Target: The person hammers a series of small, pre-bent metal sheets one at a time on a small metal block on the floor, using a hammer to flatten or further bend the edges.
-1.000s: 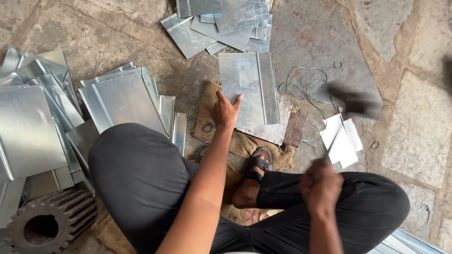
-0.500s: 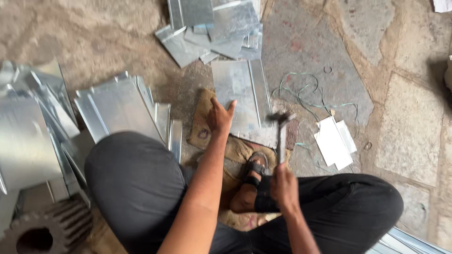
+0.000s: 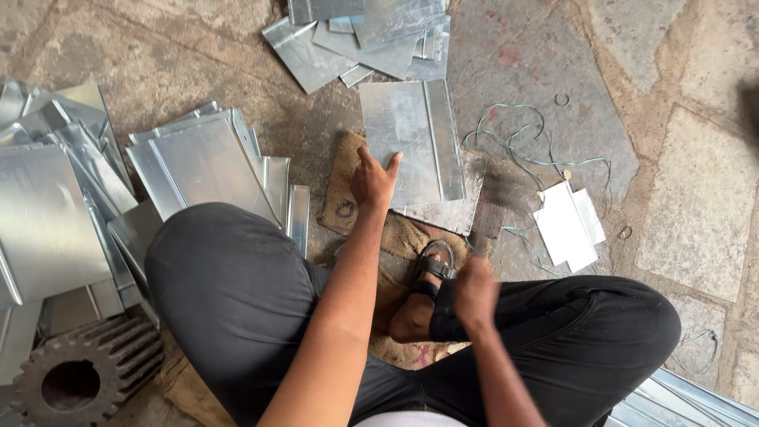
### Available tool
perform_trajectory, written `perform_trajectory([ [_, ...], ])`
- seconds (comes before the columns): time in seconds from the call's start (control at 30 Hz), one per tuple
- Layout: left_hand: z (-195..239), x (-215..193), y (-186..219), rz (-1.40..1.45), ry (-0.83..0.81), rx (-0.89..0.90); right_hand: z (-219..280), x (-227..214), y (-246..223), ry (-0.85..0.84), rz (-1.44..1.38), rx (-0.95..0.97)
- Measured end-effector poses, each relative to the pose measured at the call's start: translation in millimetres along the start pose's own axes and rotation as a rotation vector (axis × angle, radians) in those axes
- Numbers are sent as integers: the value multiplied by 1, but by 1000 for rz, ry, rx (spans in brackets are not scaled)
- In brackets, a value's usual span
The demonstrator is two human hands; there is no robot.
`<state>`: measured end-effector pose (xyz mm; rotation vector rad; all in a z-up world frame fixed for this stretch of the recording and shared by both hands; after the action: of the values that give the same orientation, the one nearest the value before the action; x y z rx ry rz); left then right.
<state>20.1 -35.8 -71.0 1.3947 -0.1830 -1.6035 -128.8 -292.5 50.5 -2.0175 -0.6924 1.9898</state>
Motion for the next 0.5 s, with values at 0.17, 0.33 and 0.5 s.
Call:
perform_trajectory([
  [0.17, -11, -10, 12, -21, 188, 112, -11, -26, -44, -441, -795, 421],
  [0.33, -1, -7, 6, 36, -96, -65, -36, -120, -80, -60, -719, 190],
  [0.5, -3, -6, 9, 28, -84, -58, -53, -110, -57, 257, -1020, -499],
])
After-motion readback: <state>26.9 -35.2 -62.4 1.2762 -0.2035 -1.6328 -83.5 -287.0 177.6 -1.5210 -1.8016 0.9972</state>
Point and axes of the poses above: each hand's wrist, its own z-axis away from the middle knuckle, its own x-axis out of the palm, y = z × x, the point moved 1 cm from there along -z, towards the middle knuckle, and after that the axes turned 12 degrees about -y, right-handed, at the moved point
